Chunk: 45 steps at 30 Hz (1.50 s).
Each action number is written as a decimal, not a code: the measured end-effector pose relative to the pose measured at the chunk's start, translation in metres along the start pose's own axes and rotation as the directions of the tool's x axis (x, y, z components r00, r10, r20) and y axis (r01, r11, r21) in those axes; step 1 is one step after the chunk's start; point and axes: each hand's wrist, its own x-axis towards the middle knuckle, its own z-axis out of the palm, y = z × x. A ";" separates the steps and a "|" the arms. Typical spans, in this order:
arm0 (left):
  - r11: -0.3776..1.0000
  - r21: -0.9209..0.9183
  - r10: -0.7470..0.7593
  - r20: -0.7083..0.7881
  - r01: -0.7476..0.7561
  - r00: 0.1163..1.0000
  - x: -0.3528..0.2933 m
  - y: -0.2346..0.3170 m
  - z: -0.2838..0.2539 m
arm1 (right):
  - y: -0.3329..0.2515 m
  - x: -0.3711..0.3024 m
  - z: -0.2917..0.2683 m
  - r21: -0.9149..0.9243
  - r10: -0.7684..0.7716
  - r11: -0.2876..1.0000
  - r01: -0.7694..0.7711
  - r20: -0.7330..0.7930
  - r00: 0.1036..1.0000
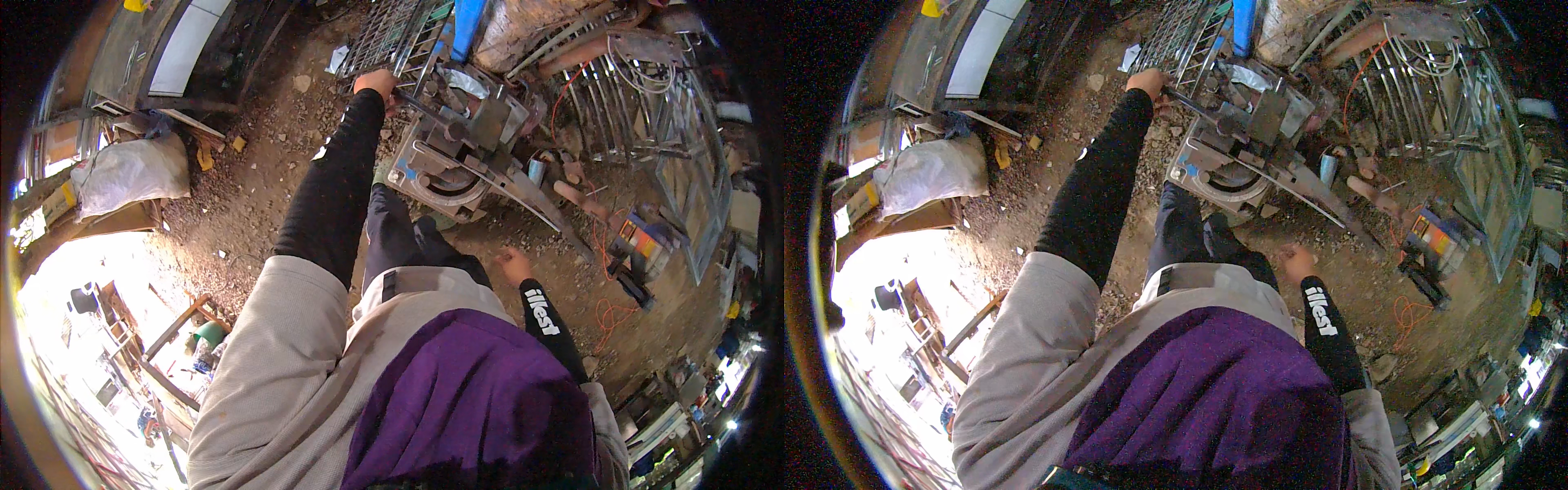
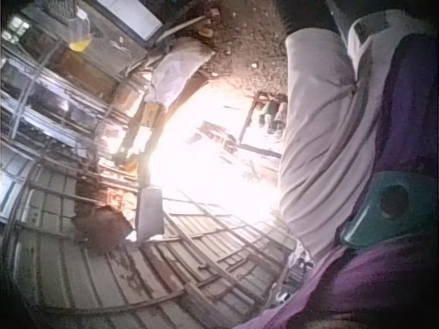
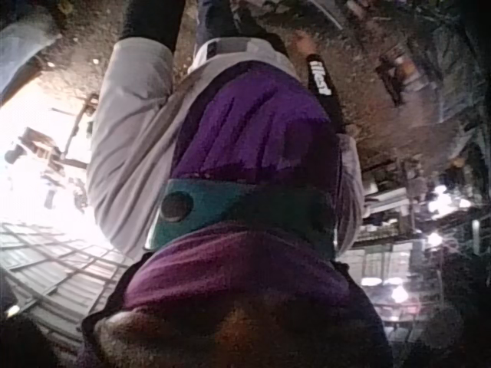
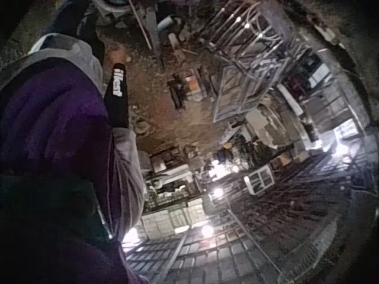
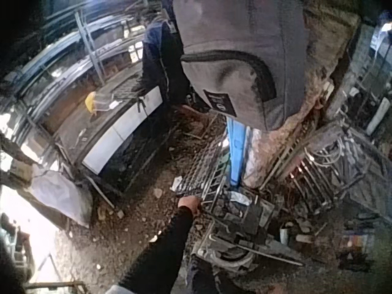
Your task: The person uses a manual metal rod bender to bend thin metal rods into U-shapes. They repeatedly insert rods, operate the lever, and remove the bent pieces, placing them aside.
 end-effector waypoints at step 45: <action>0.953 -0.302 0.033 0.004 -0.030 0.999 0.026 -0.042 0.042 | 0.006 0.027 0.018 -0.284 -0.238 0.935 0.212 -0.058 0.970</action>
